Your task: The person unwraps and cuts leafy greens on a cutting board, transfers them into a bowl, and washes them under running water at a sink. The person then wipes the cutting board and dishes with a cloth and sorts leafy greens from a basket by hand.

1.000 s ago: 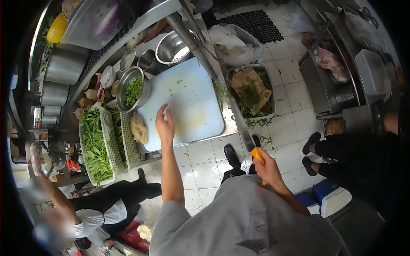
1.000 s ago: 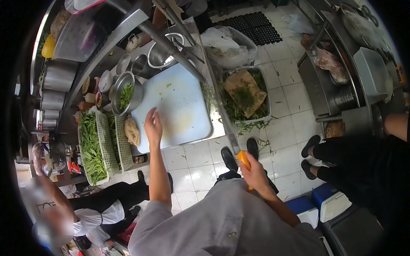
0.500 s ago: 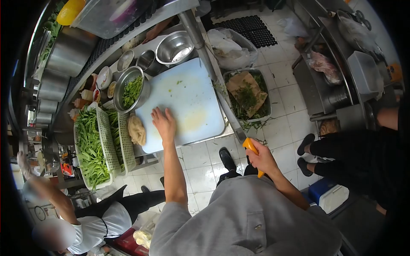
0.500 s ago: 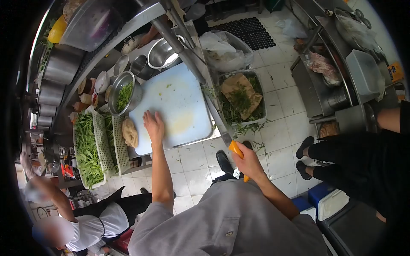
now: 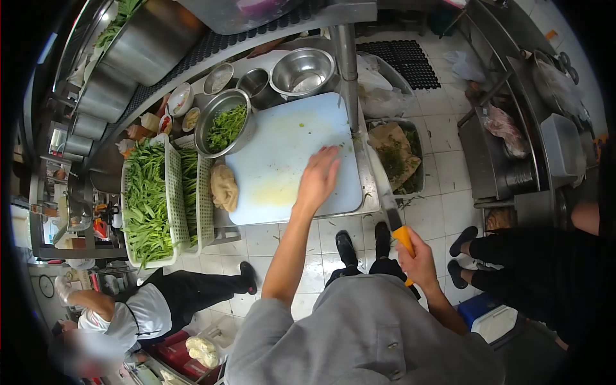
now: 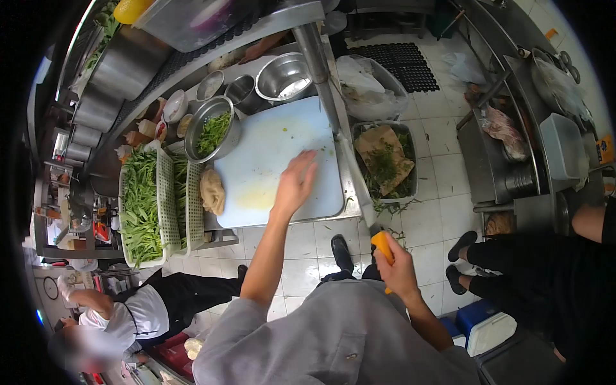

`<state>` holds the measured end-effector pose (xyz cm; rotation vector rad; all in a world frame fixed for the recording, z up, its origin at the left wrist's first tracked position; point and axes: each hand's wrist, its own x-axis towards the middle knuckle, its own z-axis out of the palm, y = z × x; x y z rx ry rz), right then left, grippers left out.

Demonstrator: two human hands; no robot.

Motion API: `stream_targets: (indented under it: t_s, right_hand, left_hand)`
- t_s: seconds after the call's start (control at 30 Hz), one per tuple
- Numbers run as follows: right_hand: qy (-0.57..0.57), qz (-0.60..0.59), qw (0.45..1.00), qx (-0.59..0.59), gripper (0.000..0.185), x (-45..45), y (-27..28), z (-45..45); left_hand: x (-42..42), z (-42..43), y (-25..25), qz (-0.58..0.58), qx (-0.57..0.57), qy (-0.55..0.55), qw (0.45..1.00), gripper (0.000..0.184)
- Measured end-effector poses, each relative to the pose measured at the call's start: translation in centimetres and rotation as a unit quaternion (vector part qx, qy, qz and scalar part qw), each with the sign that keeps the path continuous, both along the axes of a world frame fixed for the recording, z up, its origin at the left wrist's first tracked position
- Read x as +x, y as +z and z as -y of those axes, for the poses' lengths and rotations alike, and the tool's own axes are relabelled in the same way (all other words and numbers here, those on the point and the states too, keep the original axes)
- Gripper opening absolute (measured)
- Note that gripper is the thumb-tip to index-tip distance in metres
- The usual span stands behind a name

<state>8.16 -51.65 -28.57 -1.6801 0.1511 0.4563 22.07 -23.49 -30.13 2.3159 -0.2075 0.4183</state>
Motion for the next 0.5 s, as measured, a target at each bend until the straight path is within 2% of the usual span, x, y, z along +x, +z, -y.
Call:
stream_targets:
  t_s: [0.07, 0.1, 0.17, 0.27, 0.37, 0.4, 0.5]
  right_hand:
    - [0.039, 0.039, 0.998, -0.006, 0.045, -0.5, -0.9, -2.0]
    - [0.069, 0.072, 0.995, -0.012, 0.046, -0.7, -1.3, -3.2]
    - [0.133, 0.106, 0.985, 0.001, 0.047, -0.2, -0.5, -7.0]
    - [0.186, 0.132, 0.972, 0.052, 0.045, -0.8, -1.1, -10.7]
    - [0.174, -0.005, 0.984, 0.035, 0.045, -1.4, -0.4, -9.6]
    - [0.154, 0.024, 0.986, 0.053, 0.044, -1.6, 0.1, -8.9]
    - [0.057, -0.071, 0.992, 0.090, 0.045, -2.0, 1.3, -5.3]
  left_hand:
    - [-4.1, -4.5, 0.7, -0.027, -0.066, 0.122, 0.990, 0.028]
    - [-5.7, -8.0, 0.7, -0.018, -0.062, 0.202, 0.977, 0.027]
    - [-8.3, -16.3, -1.5, 0.051, 0.100, 0.336, 0.935, 0.031]
    - [-8.4, -23.2, -5.2, 0.032, 0.135, 0.465, 0.874, 0.036]
    - [-8.0, -23.4, -5.6, -0.061, 0.144, 0.439, 0.885, 0.046]
    - [-8.1, -22.9, -4.9, -0.043, 0.061, 0.421, 0.904, 0.053]
    - [-8.7, -16.9, -0.2, -0.076, 0.170, 0.331, 0.925, 0.058]
